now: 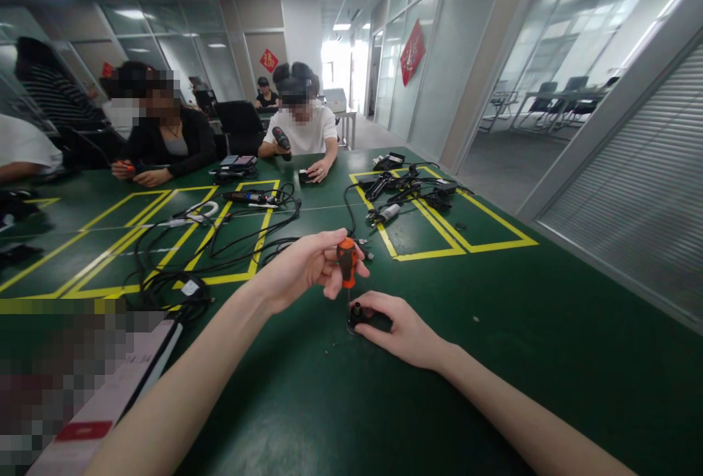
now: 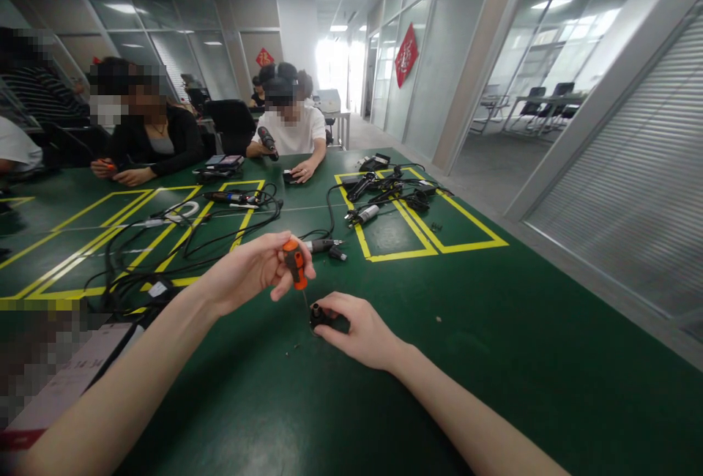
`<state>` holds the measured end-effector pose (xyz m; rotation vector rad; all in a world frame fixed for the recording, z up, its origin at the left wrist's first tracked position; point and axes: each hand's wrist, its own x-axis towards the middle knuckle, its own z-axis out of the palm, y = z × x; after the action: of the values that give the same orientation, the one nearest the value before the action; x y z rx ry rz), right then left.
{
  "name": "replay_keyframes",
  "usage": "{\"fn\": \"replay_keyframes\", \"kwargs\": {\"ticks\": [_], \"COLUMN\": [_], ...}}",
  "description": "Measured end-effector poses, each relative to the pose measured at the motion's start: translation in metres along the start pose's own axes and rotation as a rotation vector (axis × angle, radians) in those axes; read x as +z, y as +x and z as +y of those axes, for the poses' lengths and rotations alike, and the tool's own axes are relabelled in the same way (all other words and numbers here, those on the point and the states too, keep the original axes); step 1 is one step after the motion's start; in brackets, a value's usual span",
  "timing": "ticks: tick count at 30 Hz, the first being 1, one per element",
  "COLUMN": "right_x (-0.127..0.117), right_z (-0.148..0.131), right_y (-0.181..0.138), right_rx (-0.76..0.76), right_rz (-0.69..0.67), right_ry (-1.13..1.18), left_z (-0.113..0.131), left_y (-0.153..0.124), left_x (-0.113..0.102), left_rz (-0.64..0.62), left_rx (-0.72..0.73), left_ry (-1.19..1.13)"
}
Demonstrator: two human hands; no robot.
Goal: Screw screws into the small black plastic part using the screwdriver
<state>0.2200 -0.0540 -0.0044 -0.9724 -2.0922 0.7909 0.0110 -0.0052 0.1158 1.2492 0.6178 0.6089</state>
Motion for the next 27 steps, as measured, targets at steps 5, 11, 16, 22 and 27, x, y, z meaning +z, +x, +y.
{"fn": "replay_keyframes", "kwargs": {"ticks": [5,11,16,22,27], "right_x": [0.0003,0.0011,0.0018,0.0015,0.0018], "right_z": [-0.0014,-0.0014,0.0011,0.003,0.003], "right_y": [-0.0002,-0.0008,-0.0011,-0.0015,-0.0016], "right_rx": [0.003,0.0,-0.001,-0.023,-0.008], "right_rz": [0.006,0.008,0.007,0.005,0.004], "right_ry": [0.003,0.008,-0.008,-0.006,-0.012], "left_z": [-0.0025,-0.0051,-0.0048,-0.0013,0.0012], "left_y": [-0.0005,-0.0018,-0.0001,-0.0003,-0.0025], "left_x": [0.0038,0.0033,0.0024,0.0019,0.0008], "left_rz": [0.037,0.045,0.027,0.042,0.089], "left_rx": [0.019,0.033,0.007,0.018,0.038], "left_ry": [-0.002,-0.017,-0.031,-0.008,-0.003]}}
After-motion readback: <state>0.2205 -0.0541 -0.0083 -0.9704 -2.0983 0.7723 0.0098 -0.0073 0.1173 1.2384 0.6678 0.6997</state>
